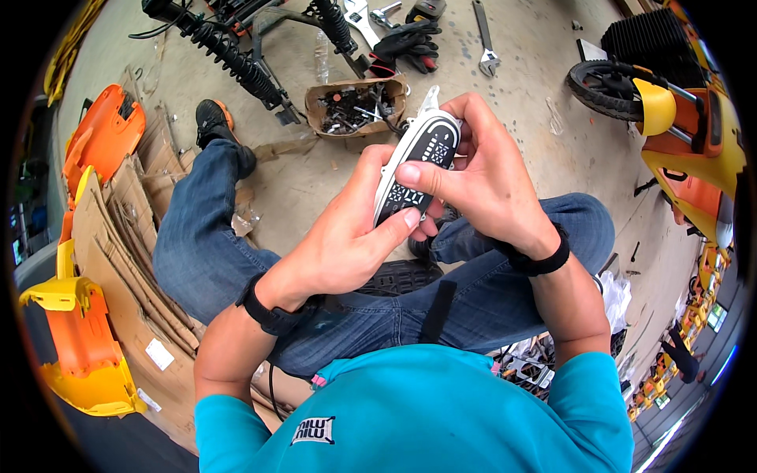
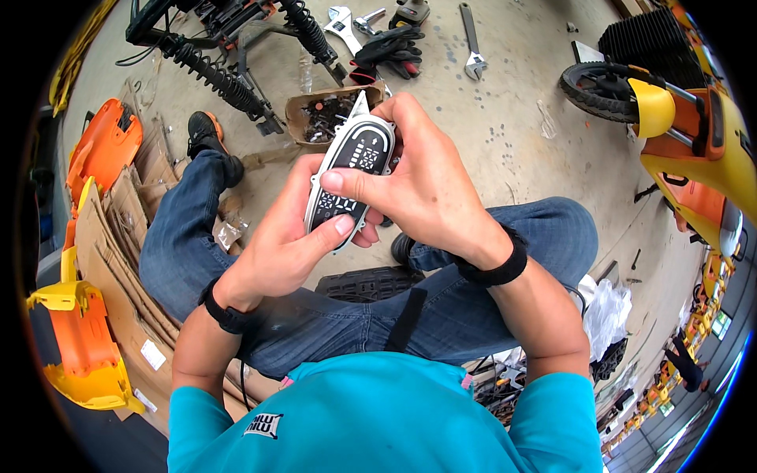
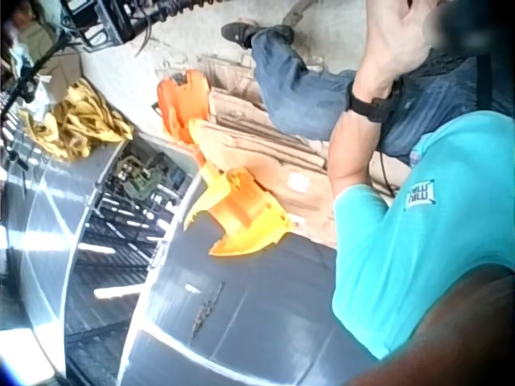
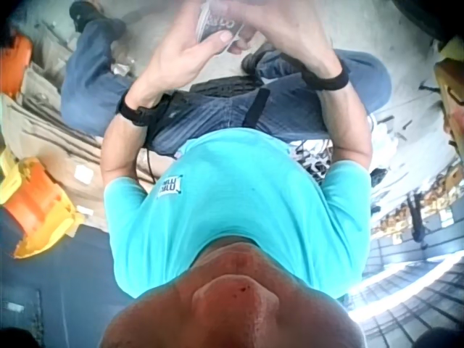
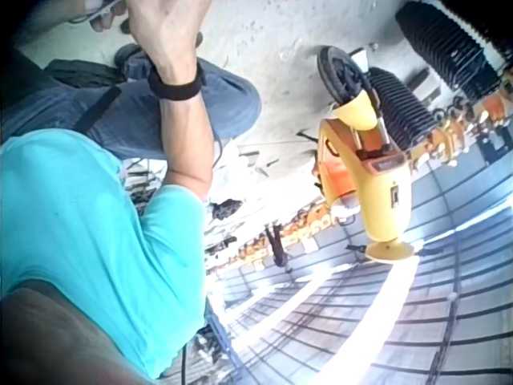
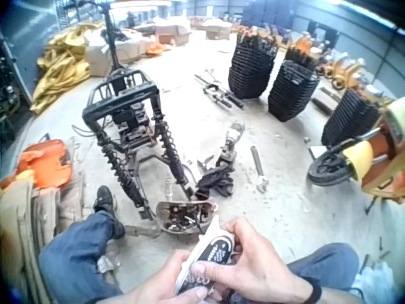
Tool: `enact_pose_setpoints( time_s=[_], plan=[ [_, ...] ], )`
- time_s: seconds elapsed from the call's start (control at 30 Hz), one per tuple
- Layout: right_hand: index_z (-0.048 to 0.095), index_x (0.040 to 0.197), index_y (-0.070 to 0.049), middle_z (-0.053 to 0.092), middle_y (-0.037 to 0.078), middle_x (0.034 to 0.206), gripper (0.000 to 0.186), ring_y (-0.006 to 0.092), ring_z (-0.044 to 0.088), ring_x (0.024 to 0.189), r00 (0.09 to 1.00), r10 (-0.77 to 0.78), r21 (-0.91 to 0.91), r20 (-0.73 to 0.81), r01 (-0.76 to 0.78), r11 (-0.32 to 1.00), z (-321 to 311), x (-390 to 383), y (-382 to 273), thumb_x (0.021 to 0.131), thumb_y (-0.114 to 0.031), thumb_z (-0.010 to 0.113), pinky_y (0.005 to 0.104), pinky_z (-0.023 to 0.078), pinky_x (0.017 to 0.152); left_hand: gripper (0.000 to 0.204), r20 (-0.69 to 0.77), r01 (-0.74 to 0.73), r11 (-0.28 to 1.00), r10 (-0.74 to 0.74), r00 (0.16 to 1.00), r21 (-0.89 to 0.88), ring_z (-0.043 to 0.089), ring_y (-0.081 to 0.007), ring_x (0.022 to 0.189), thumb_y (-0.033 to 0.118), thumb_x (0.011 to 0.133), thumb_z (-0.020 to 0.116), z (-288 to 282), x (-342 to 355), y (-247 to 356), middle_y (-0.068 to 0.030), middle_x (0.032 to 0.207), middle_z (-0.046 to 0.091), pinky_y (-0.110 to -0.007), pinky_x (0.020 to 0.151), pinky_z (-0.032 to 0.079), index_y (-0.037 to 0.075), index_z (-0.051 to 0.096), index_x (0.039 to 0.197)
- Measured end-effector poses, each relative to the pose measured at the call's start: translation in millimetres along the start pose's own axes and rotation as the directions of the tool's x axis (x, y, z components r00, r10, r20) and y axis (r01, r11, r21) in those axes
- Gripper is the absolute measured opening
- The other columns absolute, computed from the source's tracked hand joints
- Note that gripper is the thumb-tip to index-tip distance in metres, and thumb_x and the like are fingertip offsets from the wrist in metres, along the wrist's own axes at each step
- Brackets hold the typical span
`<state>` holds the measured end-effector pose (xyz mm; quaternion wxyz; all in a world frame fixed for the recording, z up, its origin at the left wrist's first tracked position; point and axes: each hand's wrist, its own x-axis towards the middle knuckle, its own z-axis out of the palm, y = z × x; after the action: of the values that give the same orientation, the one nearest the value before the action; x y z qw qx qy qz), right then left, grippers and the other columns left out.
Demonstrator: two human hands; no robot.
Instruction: The person holds two dashboard display panels, compares them, and then uses a screwdriver to secure a small metal bracket to the back of one of the display units.
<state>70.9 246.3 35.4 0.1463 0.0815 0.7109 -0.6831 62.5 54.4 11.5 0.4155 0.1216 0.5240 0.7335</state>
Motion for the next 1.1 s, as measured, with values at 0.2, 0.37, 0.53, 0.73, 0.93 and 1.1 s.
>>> enact_pose_setpoints(
  time_s=[0.2, 0.37, 0.53, 0.73, 0.93, 1.1],
  plan=[
    [0.051, 0.100, 0.002, 0.066, 0.007, 0.077, 0.038, 0.0084, 0.063, 0.060, 0.987, -0.132, 0.011, -0.090, 0.134, 0.991, 2.1, 2.8, 6.7, 0.089, -0.022, 0.077, 0.0232, 0.050, 0.047, 0.045, 0.005, -0.006, 1.000, 0.006, 1.000, 0.024, 0.065, -0.0182, 0.096, 0.006, 0.099, 0.051, 2.0, -1.9, 6.0, -0.0159, 0.110, 0.062, -0.036, 0.087, 0.055, 0.001, 0.030, 0.137],
    [0.057, 0.092, 0.001, 0.065, 0.004, 0.074, 0.028, 0.0048, 0.061, 0.063, 0.951, -0.252, -0.073, -0.180, 0.242, 0.967, 2.4, 4.7, 11.3, 0.093, -0.023, 0.072, 0.0230, 0.048, 0.050, 0.047, 0.018, -0.020, 1.000, 0.020, 1.000, 0.015, 0.065, -0.0190, 0.095, 0.008, 0.099, 0.053, 4.2, -2.5, 8.7, -0.0169, 0.110, 0.063, -0.036, 0.086, 0.055, 0.000, 0.029, 0.138],
    [0.060, 0.091, -0.001, 0.062, 0.000, 0.068, 0.028, 0.0040, 0.057, 0.063, 0.947, -0.230, -0.154, -0.225, 0.199, 0.968, -4.7, 7.3, 17.1, 0.100, -0.028, 0.062, 0.0221, 0.046, 0.054, 0.049, 0.025, -0.021, 0.999, 0.022, 0.999, -0.046, 0.066, -0.0198, 0.094, 0.011, 0.098, 0.056, 3.0, -2.5, 6.7, -0.0180, 0.110, 0.064, -0.036, 0.085, 0.056, -0.001, 0.030, 0.137],
    [0.052, 0.129, 0.001, 0.062, 0.009, 0.113, 0.046, 0.0128, 0.062, 0.095, 0.989, -0.096, 0.057, -0.109, 0.103, 0.993, -14.0, 6.0, 10.2, 0.100, -0.033, 0.062, 0.0247, 0.051, 0.074, 0.047, 0.009, 0.064, 0.981, -0.063, 0.998, -0.181, 0.066, -0.0174, 0.092, 0.000, 0.095, 0.054, -0.7, 1.2, 9.2, -0.0165, 0.117, 0.060, -0.034, 0.081, 0.057, 0.000, 0.030, 0.135],
    [0.034, 0.141, 0.001, 0.059, 0.013, 0.119, 0.080, 0.0141, 0.062, 0.101, 0.991, -0.085, -0.107, 0.101, 0.096, 0.990, -1.0, 0.9, 1.6, 0.080, -0.013, 0.084, 0.0287, 0.055, 0.077, 0.047, -0.059, -0.050, 0.995, 0.045, 0.997, -0.090, 0.066, -0.0181, 0.095, -0.003, 0.093, 0.051, -2.6, 3.0, -2.4, -0.0167, 0.123, 0.057, -0.035, 0.083, 0.057, 0.001, 0.030, 0.135],
    [0.042, 0.132, 0.002, 0.062, 0.010, 0.113, 0.059, 0.0120, 0.062, 0.097, 0.992, -0.118, 0.000, 0.039, 0.118, 0.993, -5.1, 3.9, 6.4, 0.087, -0.012, 0.078, 0.0281, 0.054, 0.080, 0.046, -0.029, -0.045, 0.996, 0.043, 0.999, -0.075, 0.066, -0.0194, 0.096, 0.003, 0.094, 0.056, -2.2, 2.8, -1.3, -0.0164, 0.116, 0.060, -0.036, 0.085, 0.056, 0.001, 0.032, 0.134]
  ],
)
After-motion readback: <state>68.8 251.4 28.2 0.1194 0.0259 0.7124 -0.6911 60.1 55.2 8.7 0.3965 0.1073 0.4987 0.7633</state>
